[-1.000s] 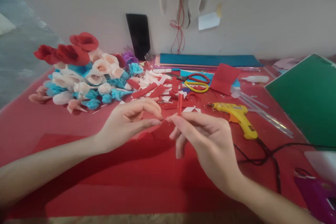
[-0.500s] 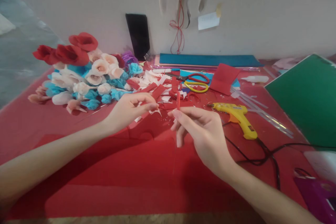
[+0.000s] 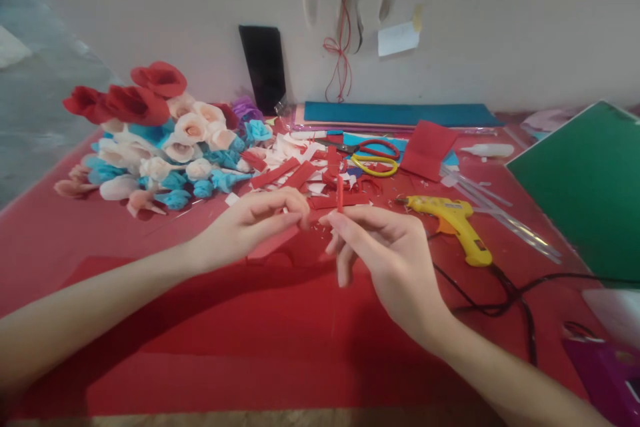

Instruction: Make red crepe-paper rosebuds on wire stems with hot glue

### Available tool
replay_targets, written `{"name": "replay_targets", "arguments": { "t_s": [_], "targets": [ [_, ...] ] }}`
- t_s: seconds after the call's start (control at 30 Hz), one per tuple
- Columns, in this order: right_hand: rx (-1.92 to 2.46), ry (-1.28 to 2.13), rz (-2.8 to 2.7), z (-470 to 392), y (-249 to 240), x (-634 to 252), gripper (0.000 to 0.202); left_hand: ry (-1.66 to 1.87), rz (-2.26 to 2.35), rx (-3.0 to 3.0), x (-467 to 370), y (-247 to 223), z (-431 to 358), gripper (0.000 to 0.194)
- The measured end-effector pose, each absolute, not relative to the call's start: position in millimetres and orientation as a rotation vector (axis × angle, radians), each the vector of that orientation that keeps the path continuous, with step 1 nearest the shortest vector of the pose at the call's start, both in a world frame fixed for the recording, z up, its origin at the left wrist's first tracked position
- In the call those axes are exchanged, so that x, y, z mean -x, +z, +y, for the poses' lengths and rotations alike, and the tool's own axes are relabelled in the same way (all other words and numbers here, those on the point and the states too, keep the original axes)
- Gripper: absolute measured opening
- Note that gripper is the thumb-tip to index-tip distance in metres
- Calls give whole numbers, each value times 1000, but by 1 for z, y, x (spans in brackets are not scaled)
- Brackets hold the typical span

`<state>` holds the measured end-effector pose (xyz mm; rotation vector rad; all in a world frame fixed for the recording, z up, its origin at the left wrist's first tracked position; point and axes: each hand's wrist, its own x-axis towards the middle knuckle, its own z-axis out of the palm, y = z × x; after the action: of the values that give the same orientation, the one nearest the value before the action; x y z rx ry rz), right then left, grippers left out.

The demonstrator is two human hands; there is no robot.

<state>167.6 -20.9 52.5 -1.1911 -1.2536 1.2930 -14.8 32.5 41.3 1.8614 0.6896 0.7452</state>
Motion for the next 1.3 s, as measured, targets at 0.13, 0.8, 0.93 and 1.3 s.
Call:
{"name": "replay_targets", "arguments": {
  "t_s": [0.13,0.8,0.93,1.3],
  "targets": [
    [1216,1294,-1259,-24,54,-167,11,691,574,-1717,13,48,20,16],
    [1216,1329,-1265,-25,55,-168,9,760,505,-1660,12,56,9,16],
    [1215,1322,-1266,-25,55,-167,9,771,507,-1653,12,56,9,16],
    [1220,1311,-1275,-24,56,-166,11,854,531,-1617,12,49,14,18]
  ]
}}
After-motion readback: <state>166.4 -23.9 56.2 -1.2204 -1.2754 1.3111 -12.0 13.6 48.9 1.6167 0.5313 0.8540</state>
